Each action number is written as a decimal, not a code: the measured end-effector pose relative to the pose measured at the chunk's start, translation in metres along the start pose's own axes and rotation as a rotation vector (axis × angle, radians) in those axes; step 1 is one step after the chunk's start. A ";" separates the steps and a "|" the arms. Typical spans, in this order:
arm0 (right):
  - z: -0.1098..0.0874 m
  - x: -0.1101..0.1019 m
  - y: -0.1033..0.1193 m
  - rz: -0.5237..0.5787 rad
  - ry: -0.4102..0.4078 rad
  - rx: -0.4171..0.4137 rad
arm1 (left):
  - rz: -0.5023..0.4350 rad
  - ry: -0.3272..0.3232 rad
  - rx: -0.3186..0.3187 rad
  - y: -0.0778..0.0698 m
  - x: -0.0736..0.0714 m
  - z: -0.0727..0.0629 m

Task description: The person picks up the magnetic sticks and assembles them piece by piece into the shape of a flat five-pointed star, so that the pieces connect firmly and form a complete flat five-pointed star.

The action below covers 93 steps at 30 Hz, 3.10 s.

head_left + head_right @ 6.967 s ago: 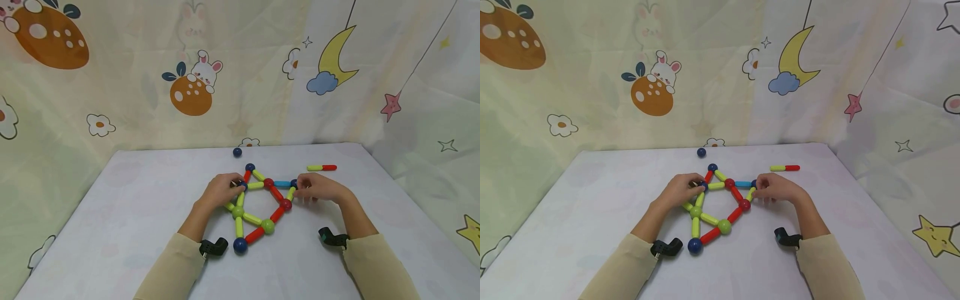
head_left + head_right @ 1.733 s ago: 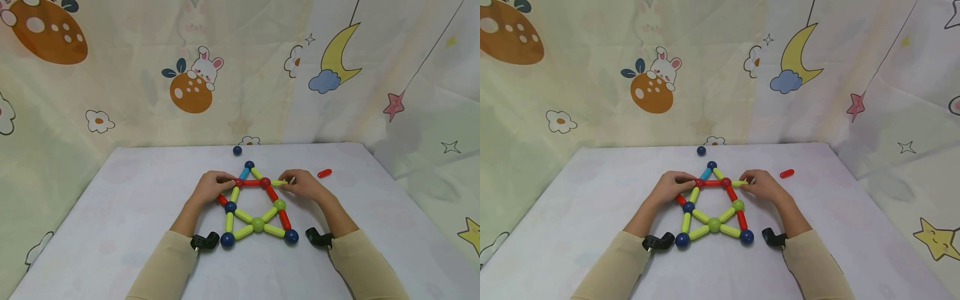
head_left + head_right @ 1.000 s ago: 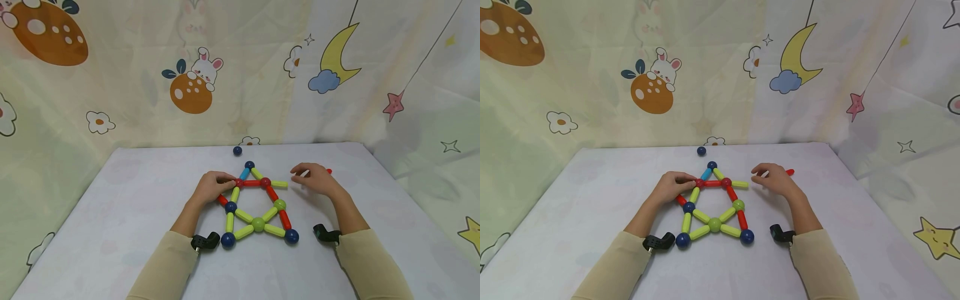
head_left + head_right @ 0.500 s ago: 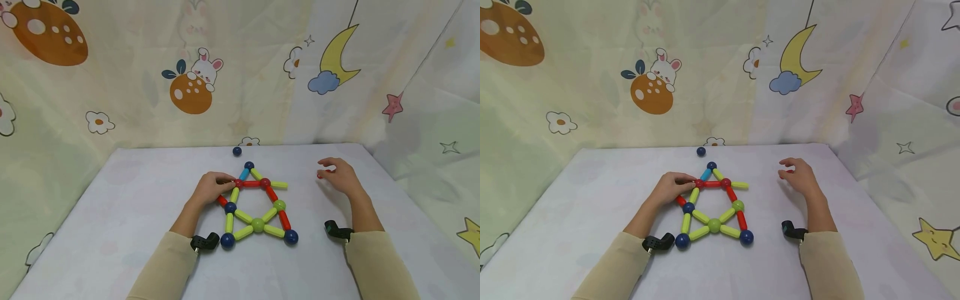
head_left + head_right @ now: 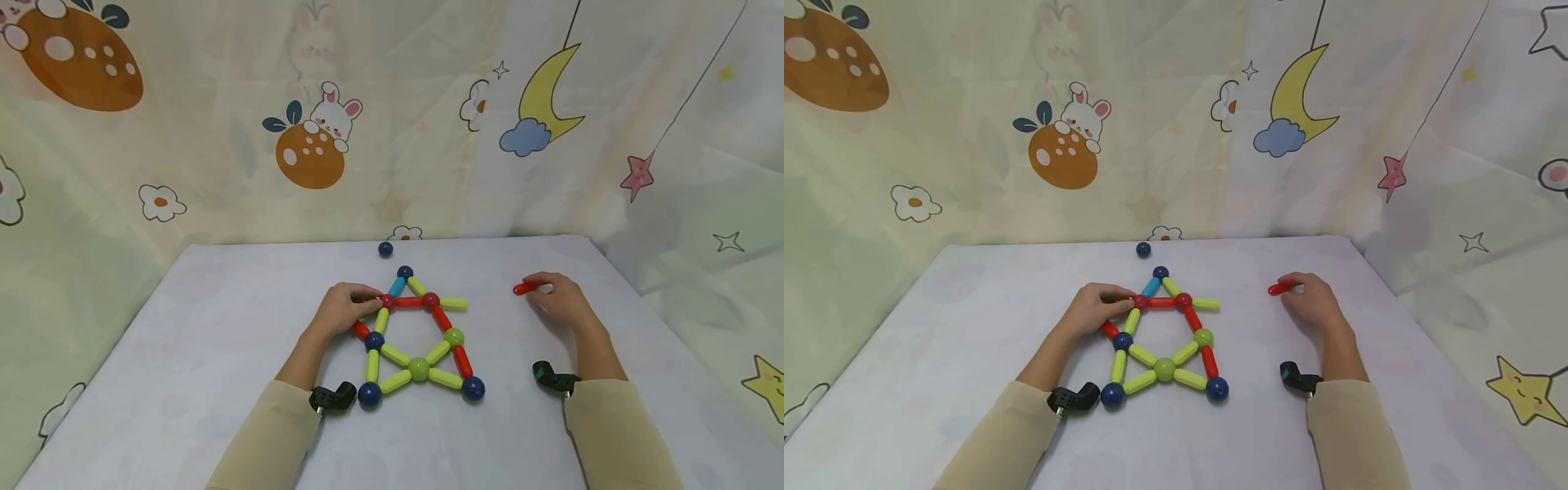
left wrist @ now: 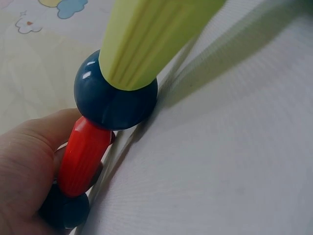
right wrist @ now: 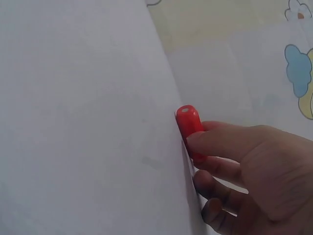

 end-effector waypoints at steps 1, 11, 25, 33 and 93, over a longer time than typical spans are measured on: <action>-0.001 0.000 0.001 -0.003 -0.007 -0.006 | 0.001 -0.002 0.000 0.000 0.000 0.000; -0.002 0.004 0.005 -0.036 0.029 -0.004 | -0.001 0.001 -0.009 0.000 0.000 -0.001; -0.002 0.005 0.010 0.061 0.064 -0.010 | -0.010 0.005 -0.010 -0.002 -0.001 -0.002; -0.004 0.001 0.018 0.132 0.065 -0.069 | -0.017 0.004 -0.012 -0.003 -0.001 -0.002; -0.016 0.064 0.087 0.241 0.489 -0.165 | 0.007 -0.003 -0.004 -0.001 -0.001 -0.001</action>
Point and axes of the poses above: each hand's wrist, its own z-axis towards the middle knuckle, its own x-axis out of the palm, y = z × x, the point moved 8 cm from there along z, towards the middle knuckle, and after that the axes turned 2 degrees about -y, right-handed, at the moved point
